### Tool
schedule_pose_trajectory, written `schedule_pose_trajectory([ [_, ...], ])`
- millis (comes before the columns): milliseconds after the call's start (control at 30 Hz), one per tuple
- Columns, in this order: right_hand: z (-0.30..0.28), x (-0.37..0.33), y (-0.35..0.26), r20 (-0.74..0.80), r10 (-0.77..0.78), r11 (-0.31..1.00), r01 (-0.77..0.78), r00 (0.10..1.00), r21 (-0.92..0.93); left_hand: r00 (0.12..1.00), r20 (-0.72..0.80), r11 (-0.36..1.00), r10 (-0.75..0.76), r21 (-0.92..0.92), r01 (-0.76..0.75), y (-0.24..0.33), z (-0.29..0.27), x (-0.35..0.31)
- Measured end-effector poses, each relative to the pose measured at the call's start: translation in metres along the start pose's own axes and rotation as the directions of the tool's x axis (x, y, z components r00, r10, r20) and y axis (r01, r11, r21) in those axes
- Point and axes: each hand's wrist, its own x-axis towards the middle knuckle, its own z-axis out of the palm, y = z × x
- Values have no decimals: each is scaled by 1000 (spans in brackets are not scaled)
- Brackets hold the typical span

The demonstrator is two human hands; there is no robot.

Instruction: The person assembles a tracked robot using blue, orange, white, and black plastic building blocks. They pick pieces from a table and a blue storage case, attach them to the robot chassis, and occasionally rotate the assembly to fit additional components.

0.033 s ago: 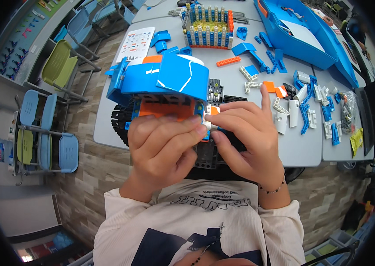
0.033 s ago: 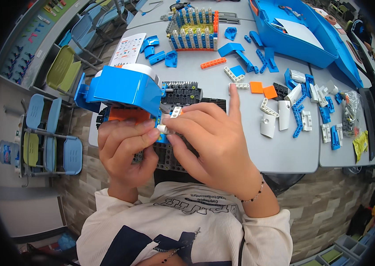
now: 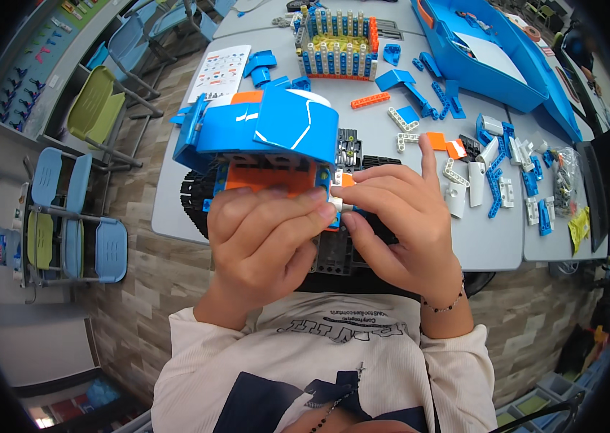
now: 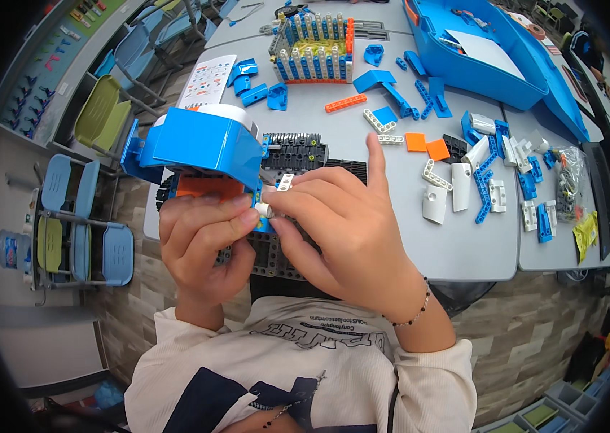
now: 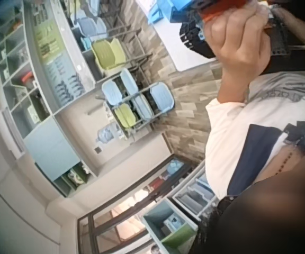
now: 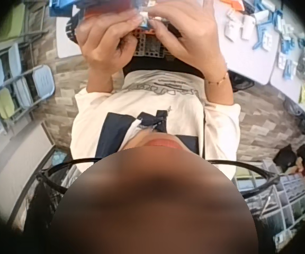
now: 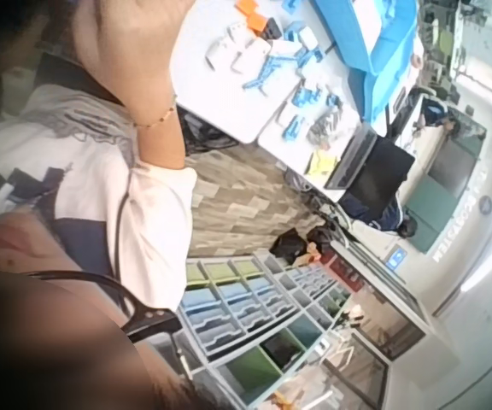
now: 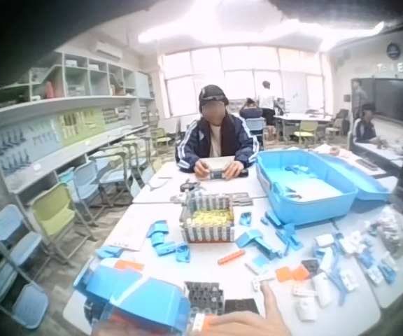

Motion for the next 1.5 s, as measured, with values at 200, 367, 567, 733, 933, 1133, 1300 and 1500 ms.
schedule_pose_trajectory([
  [200, -3, 13, 15, 56, -150, 987, 152, 987, -43, 996, -68, 997, 57, 59, -53, -7, 10, -3],
  [367, 0, 15, 19, 77, -156, 988, 156, 985, 17, 993, -99, 995, 67, 73, -60, -8, 13, -3],
  [567, 6, 16, 21, -3, -197, 980, 197, 980, -10, 993, -108, 998, 39, 46, -35, -8, 14, -4],
  [733, 10, 16, 22, -24, -184, 981, 182, 983, -61, 994, -110, 998, 27, 54, -21, -7, 15, -5],
  [933, 7, 15, 27, -103, -125, 986, 112, 987, -127, 994, -108, 998, 31, 50, -26, -7, 13, -5],
  [1133, 8, 11, 28, -79, -94, 996, 94, 992, -14, 999, -40, 1000, -22, 22, 23, -3, 7, -1],
  [1300, 13, 10, 28, -75, -126, 992, 124, 989, -29, 999, 4, 999, -47, 5, 47, 1, 3, 0],
  [1500, 11, 10, 30, -11, -148, 989, 147, 989, -23, 999, 0, 999, -34, 17, 34, -1, 4, 1],
])
